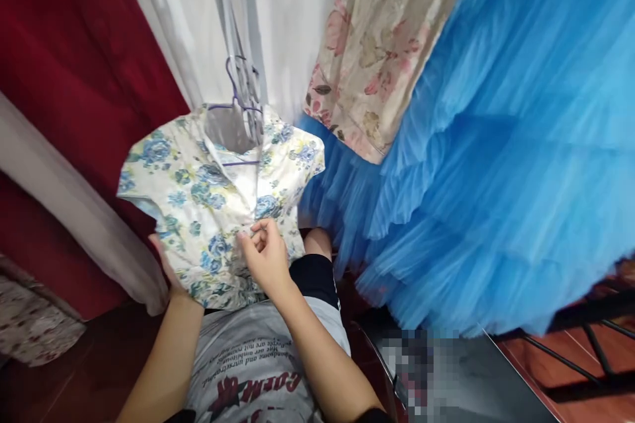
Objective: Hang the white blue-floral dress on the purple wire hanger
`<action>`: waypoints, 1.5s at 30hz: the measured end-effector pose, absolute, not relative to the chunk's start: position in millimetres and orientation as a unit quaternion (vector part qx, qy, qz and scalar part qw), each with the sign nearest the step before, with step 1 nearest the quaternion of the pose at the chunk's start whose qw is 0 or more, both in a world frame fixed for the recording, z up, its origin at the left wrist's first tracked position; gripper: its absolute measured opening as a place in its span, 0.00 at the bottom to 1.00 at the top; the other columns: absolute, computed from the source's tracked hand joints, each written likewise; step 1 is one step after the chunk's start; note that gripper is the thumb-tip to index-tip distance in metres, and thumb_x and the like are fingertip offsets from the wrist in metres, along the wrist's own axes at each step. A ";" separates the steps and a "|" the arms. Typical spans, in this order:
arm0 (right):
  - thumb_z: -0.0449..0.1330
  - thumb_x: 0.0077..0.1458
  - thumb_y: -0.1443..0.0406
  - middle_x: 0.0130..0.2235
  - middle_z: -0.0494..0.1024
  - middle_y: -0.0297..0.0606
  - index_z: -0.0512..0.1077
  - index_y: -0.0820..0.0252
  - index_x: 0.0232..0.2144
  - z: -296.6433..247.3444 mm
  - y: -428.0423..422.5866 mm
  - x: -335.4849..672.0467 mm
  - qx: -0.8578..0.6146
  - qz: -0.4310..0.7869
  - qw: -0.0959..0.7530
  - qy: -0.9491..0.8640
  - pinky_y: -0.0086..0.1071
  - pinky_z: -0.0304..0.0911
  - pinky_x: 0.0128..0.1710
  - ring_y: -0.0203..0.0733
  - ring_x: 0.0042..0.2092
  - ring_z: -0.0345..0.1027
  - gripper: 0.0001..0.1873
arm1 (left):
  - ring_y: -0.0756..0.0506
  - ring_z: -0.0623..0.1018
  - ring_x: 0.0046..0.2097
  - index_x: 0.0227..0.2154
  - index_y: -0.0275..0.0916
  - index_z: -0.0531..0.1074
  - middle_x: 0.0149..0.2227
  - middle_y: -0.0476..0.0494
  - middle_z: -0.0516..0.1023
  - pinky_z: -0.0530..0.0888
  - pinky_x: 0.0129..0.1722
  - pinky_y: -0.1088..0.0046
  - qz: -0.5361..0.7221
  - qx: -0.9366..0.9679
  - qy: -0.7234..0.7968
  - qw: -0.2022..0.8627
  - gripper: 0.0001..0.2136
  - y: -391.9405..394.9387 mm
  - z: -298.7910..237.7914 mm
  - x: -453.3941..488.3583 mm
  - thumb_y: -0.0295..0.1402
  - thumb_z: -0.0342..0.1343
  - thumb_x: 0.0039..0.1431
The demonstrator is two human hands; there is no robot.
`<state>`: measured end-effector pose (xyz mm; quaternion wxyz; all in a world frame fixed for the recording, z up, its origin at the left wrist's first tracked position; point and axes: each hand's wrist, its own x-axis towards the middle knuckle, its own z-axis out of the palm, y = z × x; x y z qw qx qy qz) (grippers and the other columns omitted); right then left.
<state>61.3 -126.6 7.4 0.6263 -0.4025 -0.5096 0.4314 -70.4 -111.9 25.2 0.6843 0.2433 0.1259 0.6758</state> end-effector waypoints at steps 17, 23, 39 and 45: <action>0.59 0.60 0.55 0.18 0.69 0.31 0.73 0.60 0.24 22.4 -130.5 97.7 -0.405 0.477 0.573 -0.530 0.30 0.52 0.25 0.35 0.22 0.57 0.17 | 0.39 0.71 0.61 0.48 0.44 0.66 0.58 0.40 0.70 0.68 0.61 0.59 0.808 0.370 0.438 0.136 0.20 -100.4 -1.4 -69.2 0.32 0.64 0.53; 0.60 0.54 0.59 0.14 0.69 0.32 0.76 0.63 0.24 25.3 -132.2 89.9 -0.390 0.540 0.546 -0.508 0.27 0.49 0.21 0.32 0.18 0.55 0.14 | 0.42 0.78 0.45 0.44 0.44 0.69 0.42 0.43 0.77 0.74 0.47 0.65 0.601 0.647 0.414 0.219 0.08 -122.6 -20.9 -30.6 0.32 0.57 0.62; 0.59 0.52 0.64 0.16 0.58 0.24 0.73 0.65 0.24 192.3 7.1 96.8 -0.349 0.517 0.604 -0.496 0.26 0.40 0.18 0.27 0.18 0.47 0.09 | 0.45 0.76 0.33 0.30 0.41 0.70 0.31 0.47 0.74 0.74 0.37 0.69 0.424 0.760 0.398 0.290 0.03 -90.3 -44.5 -65.7 0.28 0.55 0.59; 0.62 0.51 0.60 0.15 0.64 0.28 0.76 0.63 0.25 189.7 -18.0 111.4 -0.345 0.423 0.582 -0.602 0.26 0.47 0.20 0.30 0.19 0.52 0.11 | 0.43 0.78 0.42 0.46 0.42 0.75 0.41 0.41 0.79 0.75 0.45 0.66 0.487 0.766 0.362 0.212 0.10 -55.7 48.2 -77.3 0.31 0.55 0.63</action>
